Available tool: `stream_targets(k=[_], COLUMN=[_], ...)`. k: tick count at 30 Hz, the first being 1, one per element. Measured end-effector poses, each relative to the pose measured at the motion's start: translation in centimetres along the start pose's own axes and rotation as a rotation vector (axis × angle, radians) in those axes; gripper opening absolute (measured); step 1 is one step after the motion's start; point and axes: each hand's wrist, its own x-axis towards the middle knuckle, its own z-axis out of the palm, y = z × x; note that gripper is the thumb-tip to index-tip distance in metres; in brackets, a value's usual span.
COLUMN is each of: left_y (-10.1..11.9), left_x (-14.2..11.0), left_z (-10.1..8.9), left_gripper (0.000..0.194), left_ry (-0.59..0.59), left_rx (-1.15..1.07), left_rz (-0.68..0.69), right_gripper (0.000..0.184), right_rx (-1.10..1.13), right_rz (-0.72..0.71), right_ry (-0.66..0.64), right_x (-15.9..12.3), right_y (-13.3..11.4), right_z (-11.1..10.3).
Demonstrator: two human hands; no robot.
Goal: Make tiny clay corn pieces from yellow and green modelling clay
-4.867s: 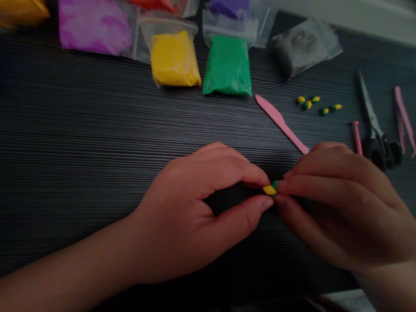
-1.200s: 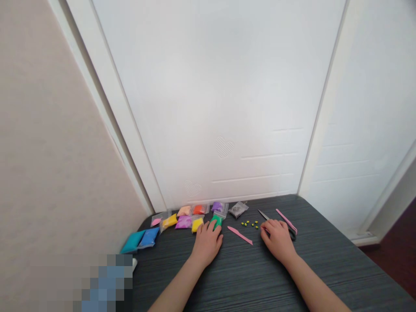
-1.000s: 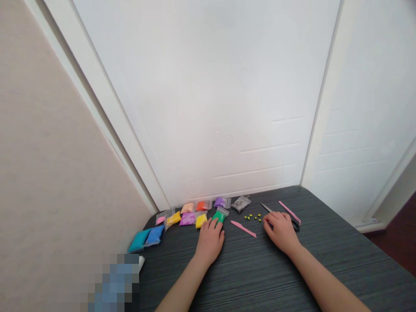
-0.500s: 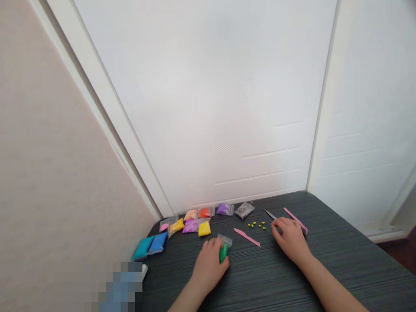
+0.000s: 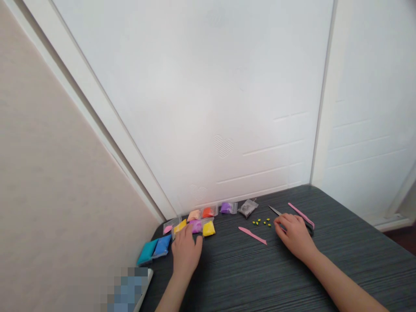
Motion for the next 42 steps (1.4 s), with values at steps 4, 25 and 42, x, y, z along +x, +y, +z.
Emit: stream_targets(k=[4,25,42], left_y=[4.4,4.8,5.0], left_x=[1.6,-1.6,-1.2], left_z=[1.4,1.0,1.5], left_gripper=[0.049,0.029,0.027], left_ry=[-0.024,-0.659,-0.810], left_rx=[-0.039,-1.851,-1.703], left_rz=[0.043,-0.326,-0.266], right_gripper=[0.016,0.037,0.020], right_rx=[-0.015,0.631,0.990], right_rz=[0.012,0.169,0.347], right_ry=[0.016,-0.446,-0.648], right_x=[0.0,3.6,2.1], right_y=[0.1,-8.7,-9.1], right_z=[-0.2,2.2,4.3])
